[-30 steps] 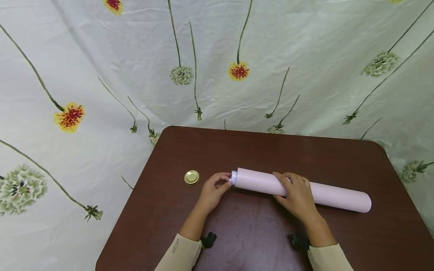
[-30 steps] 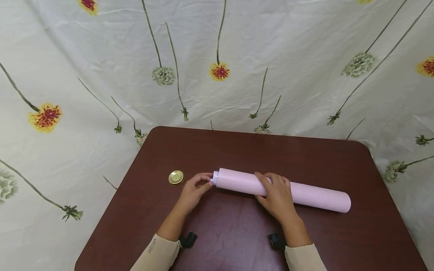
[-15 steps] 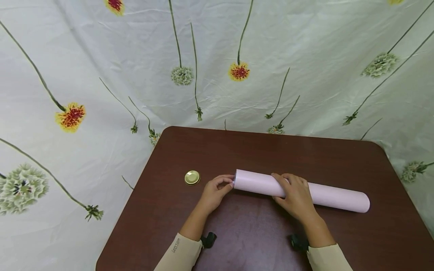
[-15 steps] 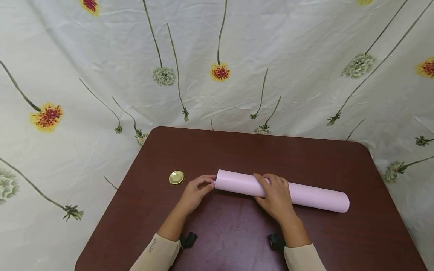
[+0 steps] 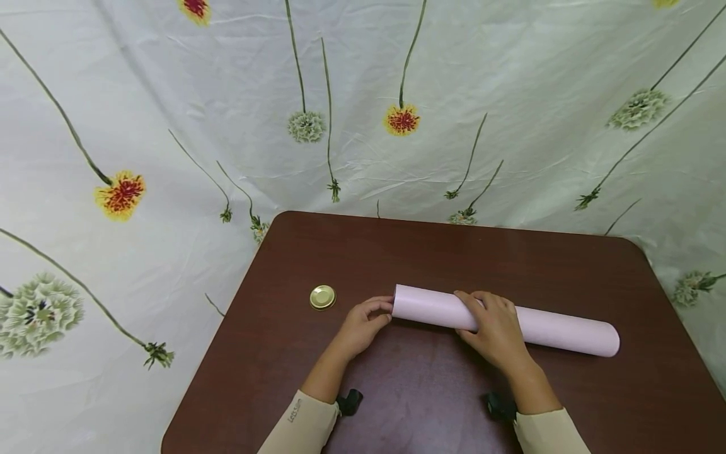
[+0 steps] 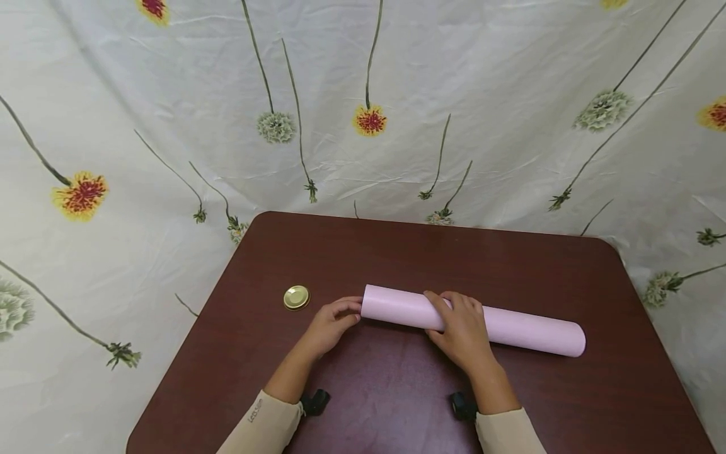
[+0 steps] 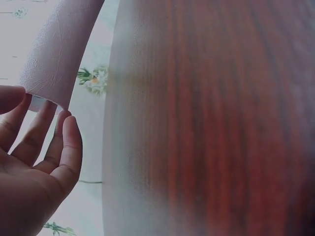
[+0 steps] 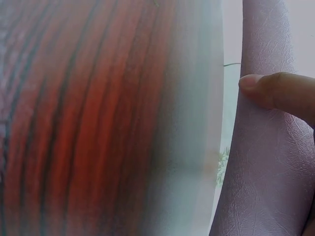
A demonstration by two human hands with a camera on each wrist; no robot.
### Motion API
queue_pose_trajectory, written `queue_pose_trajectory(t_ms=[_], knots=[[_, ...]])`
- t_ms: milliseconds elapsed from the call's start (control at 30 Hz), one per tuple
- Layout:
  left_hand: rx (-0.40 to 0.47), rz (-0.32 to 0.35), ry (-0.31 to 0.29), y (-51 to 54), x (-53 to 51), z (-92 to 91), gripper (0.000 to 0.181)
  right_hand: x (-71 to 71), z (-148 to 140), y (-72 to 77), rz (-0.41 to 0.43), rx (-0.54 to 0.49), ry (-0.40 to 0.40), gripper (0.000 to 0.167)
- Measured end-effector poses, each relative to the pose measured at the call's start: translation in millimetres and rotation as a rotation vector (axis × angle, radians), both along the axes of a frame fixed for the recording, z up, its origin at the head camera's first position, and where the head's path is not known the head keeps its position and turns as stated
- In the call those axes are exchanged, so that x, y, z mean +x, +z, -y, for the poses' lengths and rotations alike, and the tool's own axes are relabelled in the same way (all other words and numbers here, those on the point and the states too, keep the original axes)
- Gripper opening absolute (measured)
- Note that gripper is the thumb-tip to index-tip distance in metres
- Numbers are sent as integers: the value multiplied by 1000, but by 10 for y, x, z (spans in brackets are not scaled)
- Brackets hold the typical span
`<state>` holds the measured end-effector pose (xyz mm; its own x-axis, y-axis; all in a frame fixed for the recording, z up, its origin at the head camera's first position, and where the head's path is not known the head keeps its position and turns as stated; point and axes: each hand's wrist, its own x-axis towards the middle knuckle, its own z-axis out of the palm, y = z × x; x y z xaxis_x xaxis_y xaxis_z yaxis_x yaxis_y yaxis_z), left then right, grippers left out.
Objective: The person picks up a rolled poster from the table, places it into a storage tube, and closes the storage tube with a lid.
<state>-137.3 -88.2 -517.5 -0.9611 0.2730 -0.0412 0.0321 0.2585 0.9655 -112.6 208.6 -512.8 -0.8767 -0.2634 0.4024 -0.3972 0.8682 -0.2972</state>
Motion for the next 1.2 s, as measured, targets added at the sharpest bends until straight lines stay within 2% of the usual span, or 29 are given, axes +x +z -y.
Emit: queue_pose_trajectory(t_ms=[233, 500, 633, 767, 967, 1100, 1200], knots=[[-3, 6, -6, 3, 15, -15, 18, 6, 3, -4, 5, 0, 4, 83], [-86, -72, -17, 10, 18, -18, 22, 10, 10, 0, -2, 11, 8, 83], [-86, -71, -9, 35, 7, 37, 28, 7, 12, 19, -11, 19, 20, 83], [-91, -55, 19, 74, -25, 131, 31, -5, 3, 55, -17, 42, 32, 84], [-160, -40, 98, 127, -98, 348, 40, -17, -12, 95, -22, 61, 48, 83], [-241, -4, 141, 175, -138, 517, 46, -16, -32, 114, -23, 67, 55, 82], [-354, -5, 171, 194, -187, 638, 52, -17, -53, 125, -20, 70, 54, 83]])
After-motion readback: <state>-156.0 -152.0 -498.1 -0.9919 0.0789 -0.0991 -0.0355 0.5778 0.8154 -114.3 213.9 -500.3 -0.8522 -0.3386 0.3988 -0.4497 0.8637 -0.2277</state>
